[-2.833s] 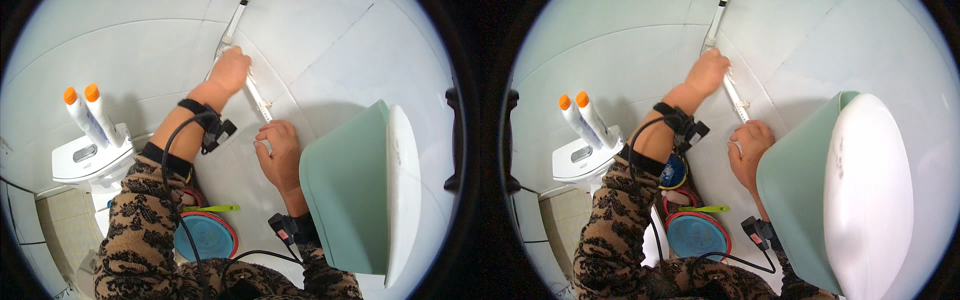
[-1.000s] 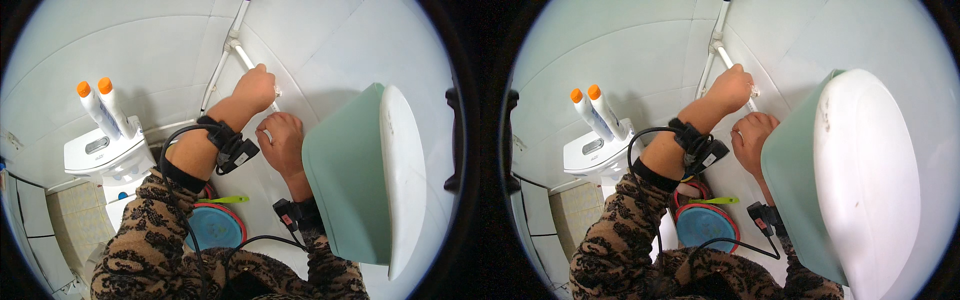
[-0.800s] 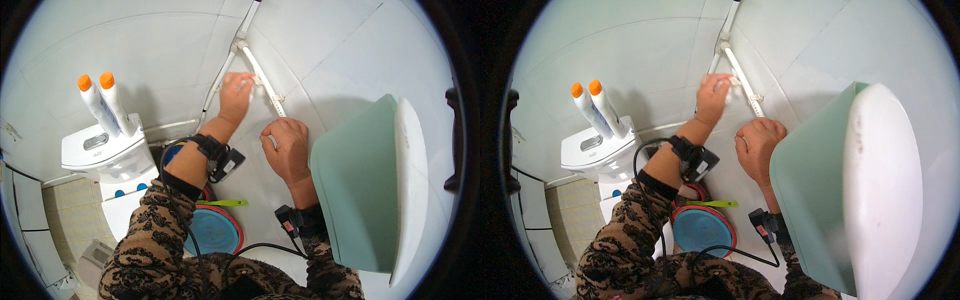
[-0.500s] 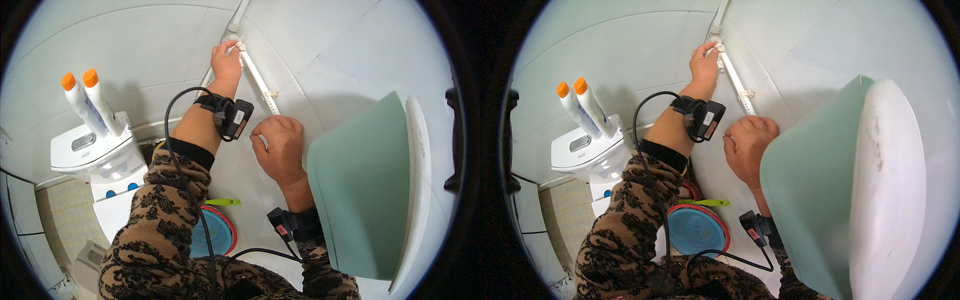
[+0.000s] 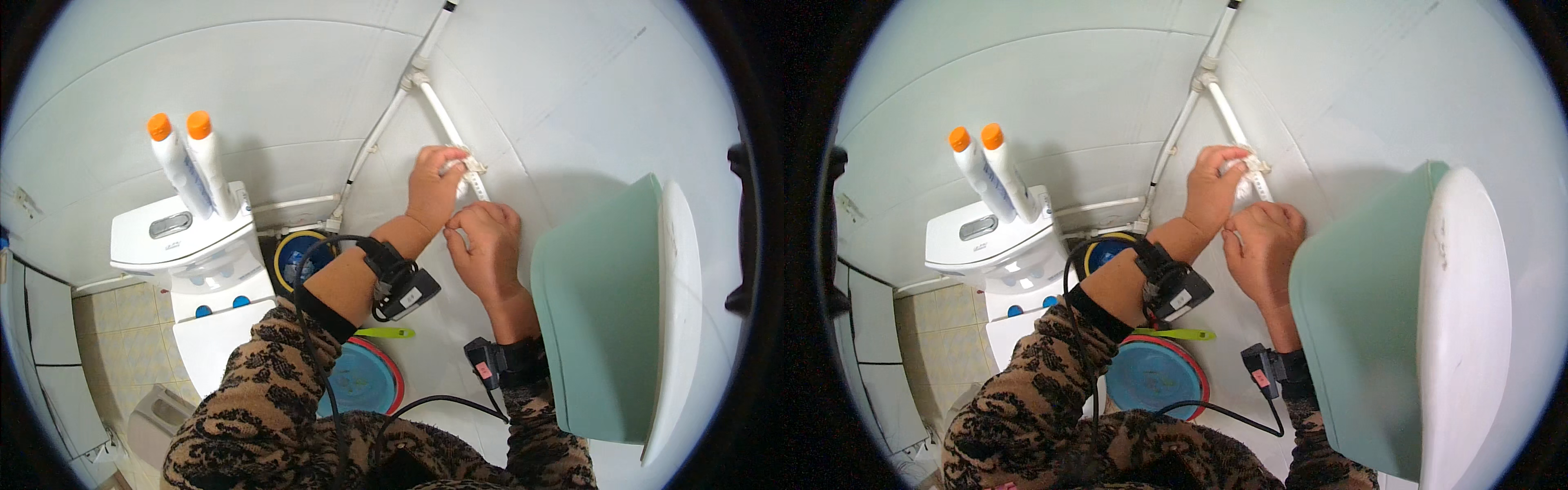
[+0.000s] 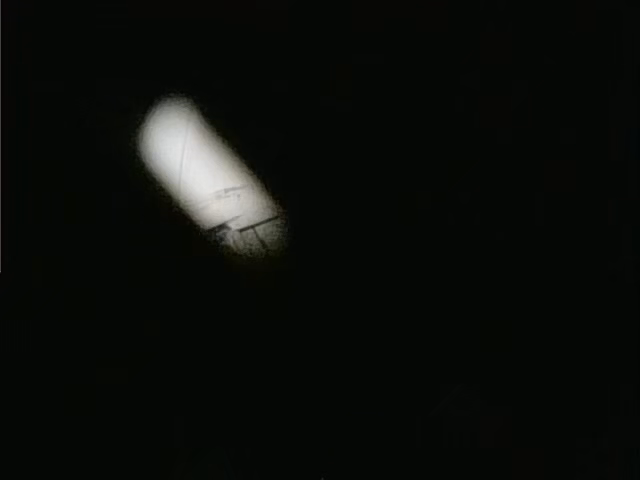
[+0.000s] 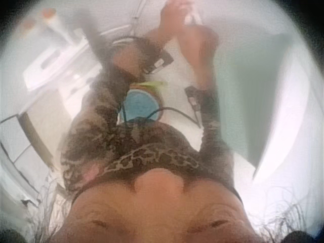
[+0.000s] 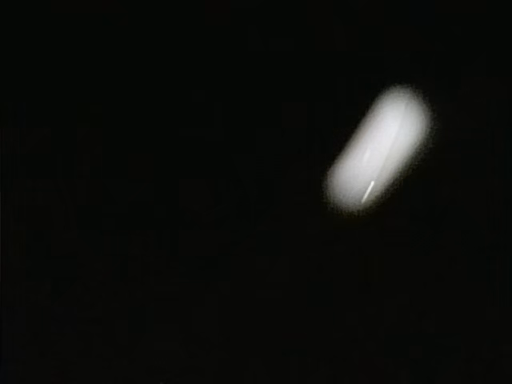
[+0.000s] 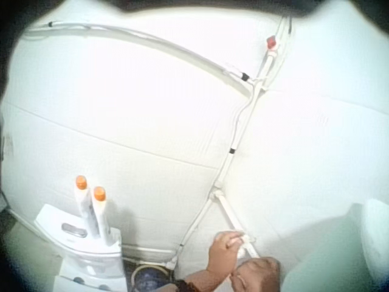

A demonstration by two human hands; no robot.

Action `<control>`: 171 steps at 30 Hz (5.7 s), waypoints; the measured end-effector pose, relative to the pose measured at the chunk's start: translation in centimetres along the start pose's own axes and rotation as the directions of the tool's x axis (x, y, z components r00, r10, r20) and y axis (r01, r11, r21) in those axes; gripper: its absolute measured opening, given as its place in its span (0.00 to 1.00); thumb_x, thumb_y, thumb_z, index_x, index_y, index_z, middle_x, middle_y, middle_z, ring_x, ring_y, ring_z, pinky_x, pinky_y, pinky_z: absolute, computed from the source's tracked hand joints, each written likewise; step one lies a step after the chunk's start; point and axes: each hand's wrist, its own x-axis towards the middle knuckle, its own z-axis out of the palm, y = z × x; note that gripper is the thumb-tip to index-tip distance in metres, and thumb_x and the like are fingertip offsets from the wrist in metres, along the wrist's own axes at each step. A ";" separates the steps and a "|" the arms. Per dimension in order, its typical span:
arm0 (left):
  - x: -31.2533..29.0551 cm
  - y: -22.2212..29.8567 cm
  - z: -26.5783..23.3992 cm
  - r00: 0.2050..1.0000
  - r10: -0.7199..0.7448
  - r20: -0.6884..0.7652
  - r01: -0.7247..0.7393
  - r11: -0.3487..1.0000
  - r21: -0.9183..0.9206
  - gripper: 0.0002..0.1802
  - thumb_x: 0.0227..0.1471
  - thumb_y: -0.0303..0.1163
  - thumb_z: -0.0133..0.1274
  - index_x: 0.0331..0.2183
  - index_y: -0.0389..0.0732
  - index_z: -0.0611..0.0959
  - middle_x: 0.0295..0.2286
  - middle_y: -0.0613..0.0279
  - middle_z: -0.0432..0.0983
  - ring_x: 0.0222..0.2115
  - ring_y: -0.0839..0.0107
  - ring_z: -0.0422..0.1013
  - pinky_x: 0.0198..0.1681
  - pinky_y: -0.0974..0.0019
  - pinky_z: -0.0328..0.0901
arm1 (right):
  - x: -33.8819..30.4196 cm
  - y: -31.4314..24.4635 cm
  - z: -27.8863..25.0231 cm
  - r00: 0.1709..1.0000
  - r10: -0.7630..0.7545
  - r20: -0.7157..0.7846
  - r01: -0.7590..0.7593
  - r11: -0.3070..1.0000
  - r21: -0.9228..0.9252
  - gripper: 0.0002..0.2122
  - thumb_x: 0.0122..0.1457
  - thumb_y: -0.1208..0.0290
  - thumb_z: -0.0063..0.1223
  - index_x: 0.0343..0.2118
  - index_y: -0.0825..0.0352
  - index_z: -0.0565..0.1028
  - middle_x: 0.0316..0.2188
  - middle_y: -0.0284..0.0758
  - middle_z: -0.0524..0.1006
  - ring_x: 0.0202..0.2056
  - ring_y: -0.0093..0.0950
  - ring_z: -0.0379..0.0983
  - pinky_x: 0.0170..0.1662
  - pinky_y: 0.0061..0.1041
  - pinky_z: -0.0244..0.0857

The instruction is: The person wipes a wall-mounted bin, then cleans exposed plumbing pipes, a shower head, and a water heater control unit using a white cloth. The person moves between fixtures and wipes each surface in sequence.

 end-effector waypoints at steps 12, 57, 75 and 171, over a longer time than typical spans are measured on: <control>11.1 -9.0 -4.4 0.907 -0.127 -0.402 0.135 0.991 -0.009 0.11 0.49 0.28 0.60 0.38 0.41 0.83 0.40 0.52 0.72 0.41 0.57 0.70 0.48 0.59 0.66 | 0.7 0.1 0.0 0.996 0.025 0.085 -0.027 1.000 0.016 0.04 0.48 0.76 0.60 0.25 0.61 0.76 0.27 0.30 0.76 0.41 0.32 0.73 0.53 0.37 0.56; 22.3 -2.0 -0.9 0.928 0.361 -0.087 -0.247 0.775 0.582 0.09 0.52 0.32 0.55 0.35 0.39 0.80 0.38 0.51 0.72 0.41 0.49 0.70 0.45 0.51 0.67 | 1.4 1.4 1.5 0.992 0.024 0.124 -0.021 1.000 -0.023 0.04 0.50 0.74 0.61 0.27 0.61 0.76 0.28 0.29 0.76 0.41 0.30 0.72 0.56 0.45 0.53; -19.1 0.7 -20.2 0.600 -0.745 0.291 0.794 0.508 -0.335 0.06 0.61 0.28 0.50 0.41 0.41 0.76 0.35 0.62 0.78 0.35 0.69 0.74 0.38 0.64 0.71 | 2.1 1.4 3.6 0.992 0.092 0.088 -0.125 0.835 0.535 0.04 0.50 0.67 0.61 0.24 0.59 0.77 0.24 0.30 0.76 0.34 0.34 0.73 0.47 0.36 0.64; -30.0 -5.2 12.1 0.376 0.429 0.821 -0.735 0.678 -0.017 0.05 0.52 0.21 0.53 0.34 0.39 0.77 0.32 0.58 0.74 0.35 0.57 0.68 0.42 0.58 0.63 | -63.7 6.6 -10.6 0.278 0.403 -0.872 -0.918 0.380 -0.117 0.11 0.56 0.82 0.54 0.42 0.68 0.72 0.41 0.47 0.72 0.40 0.46 0.72 0.41 0.39 0.70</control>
